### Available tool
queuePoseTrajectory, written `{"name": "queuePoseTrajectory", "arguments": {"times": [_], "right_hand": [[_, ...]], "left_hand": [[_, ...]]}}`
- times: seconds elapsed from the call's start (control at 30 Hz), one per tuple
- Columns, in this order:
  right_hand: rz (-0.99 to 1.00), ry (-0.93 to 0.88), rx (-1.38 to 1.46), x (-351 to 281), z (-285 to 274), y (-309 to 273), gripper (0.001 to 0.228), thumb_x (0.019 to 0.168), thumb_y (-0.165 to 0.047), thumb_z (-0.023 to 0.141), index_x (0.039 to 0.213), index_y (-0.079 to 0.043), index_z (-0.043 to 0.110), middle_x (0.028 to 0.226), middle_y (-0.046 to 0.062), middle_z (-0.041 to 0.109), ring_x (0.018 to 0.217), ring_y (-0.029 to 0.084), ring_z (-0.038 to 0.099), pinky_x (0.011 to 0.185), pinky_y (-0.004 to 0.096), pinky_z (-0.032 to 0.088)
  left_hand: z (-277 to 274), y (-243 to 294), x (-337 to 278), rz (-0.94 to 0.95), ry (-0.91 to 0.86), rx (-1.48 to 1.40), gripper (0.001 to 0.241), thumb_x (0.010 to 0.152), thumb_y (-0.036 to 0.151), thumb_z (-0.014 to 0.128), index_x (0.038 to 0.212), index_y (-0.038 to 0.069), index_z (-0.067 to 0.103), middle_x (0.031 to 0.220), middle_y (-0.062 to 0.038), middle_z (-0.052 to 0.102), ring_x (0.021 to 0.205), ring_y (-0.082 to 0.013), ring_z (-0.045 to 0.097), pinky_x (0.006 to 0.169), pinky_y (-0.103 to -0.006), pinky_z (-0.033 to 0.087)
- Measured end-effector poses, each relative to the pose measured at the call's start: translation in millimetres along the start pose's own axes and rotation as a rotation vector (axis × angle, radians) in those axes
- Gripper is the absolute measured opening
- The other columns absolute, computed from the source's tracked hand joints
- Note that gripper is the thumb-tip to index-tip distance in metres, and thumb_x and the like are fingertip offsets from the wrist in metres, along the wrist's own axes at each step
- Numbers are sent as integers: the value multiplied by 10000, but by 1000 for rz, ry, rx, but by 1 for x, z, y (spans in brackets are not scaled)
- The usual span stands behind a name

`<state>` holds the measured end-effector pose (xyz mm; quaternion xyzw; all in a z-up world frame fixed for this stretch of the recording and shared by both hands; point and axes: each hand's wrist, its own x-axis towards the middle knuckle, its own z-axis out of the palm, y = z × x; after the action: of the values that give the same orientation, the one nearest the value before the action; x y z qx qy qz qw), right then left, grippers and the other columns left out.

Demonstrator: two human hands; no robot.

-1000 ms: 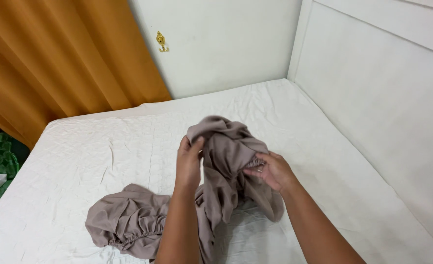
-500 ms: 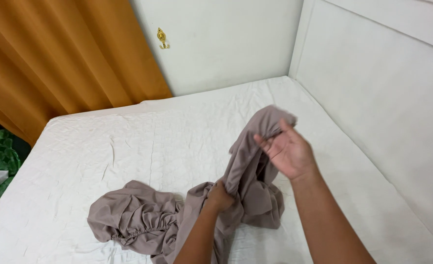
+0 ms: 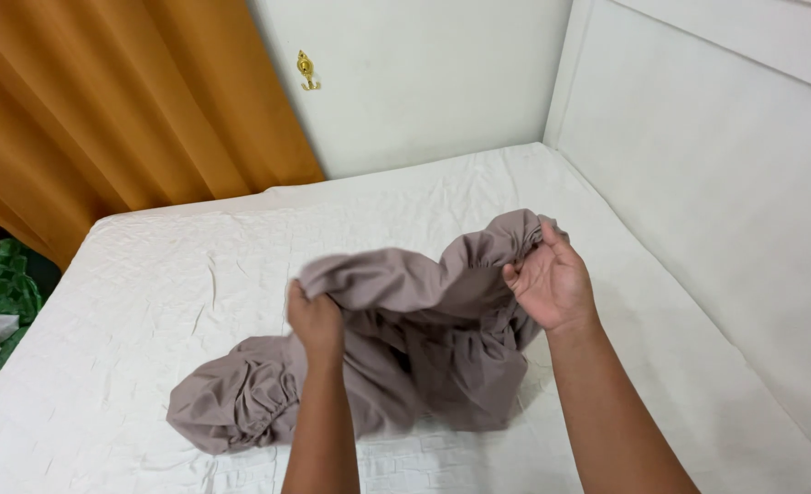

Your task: The person folds a yellow pillow and a white pillow, placing them on a green patterned bench. They then fold a white patterned sheet and place it on the bench. Finally, the person unfolds a brown fitted sheet on the bed and begins to fold it.

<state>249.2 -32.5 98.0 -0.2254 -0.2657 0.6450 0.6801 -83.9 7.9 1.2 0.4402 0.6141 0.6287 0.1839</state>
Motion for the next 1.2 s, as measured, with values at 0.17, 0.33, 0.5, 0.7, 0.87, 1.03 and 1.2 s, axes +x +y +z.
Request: {"name": "queuePoseTrajectory", "arguments": {"times": [0.17, 0.33, 0.5, 0.7, 0.87, 1.03, 1.2], "right_hand": [[2, -54, -1, -4, 13, 1, 237, 989, -340, 596, 1180, -202, 583, 1216, 16, 620, 1064, 226, 606, 860, 373, 501], [25, -71, -12, 0, 13, 9, 263, 985, -344, 608, 1172, -160, 590, 1181, 33, 627, 1080, 247, 626, 880, 381, 473], [68, -25, -67, 4, 0, 36, 260, 984, -330, 612, 1149, -128, 608, 1104, 47, 662, 1026, 217, 637, 857, 376, 488], [259, -120, -518, 0, 6, 92, 348, 937, -208, 721, 1207, 0, 652, 1117, 139, 689, 995, 247, 669, 847, 409, 545], [447, -141, -1328, -29, 70, 103, 500, 868, -147, 790, 1314, -119, 567, 1287, 47, 635, 1086, 131, 606, 974, 339, 530], [267, 48, -748, -8, 41, 123, 304, 975, -110, 548, 1270, -48, 582, 1184, 141, 693, 964, 200, 692, 798, 368, 605], [84, 148, -374, 11, 27, 115, 308, 1001, -83, 501, 1250, 62, 610, 1117, 190, 665, 926, 259, 669, 751, 413, 612]], "left_hand": [[-33, 104, -13, 251, 182, -253, 140, 941, -4, 508, 1037, -17, 609, 969, -79, 694, 864, -131, 604, 767, -276, 515], [-24, 82, -22, 63, 34, -113, 145, 921, 53, 590, 1007, -14, 686, 787, -75, 706, 684, -120, 570, 635, -297, 496], [-13, 60, -28, -90, -120, -116, 258, 948, 82, 558, 1106, 27, 754, 791, -53, 734, 631, -114, 572, 581, -284, 493], [12, 71, -43, -209, -325, -282, 261, 950, 123, 578, 1113, 47, 768, 791, -53, 751, 594, -115, 631, 518, -263, 521], [19, 84, -69, 113, -647, -334, 357, 831, -13, 564, 1148, 7, 727, 985, -71, 752, 853, -153, 689, 754, -283, 572], [5, 105, -93, 426, -505, -230, 355, 815, -7, 683, 1169, -33, 664, 1081, -159, 634, 969, -315, 603, 840, -393, 518], [28, 11, -110, 7, -496, 128, 237, 944, 208, 647, 1046, -3, 678, 944, -179, 729, 854, -335, 719, 808, -414, 579]]}}
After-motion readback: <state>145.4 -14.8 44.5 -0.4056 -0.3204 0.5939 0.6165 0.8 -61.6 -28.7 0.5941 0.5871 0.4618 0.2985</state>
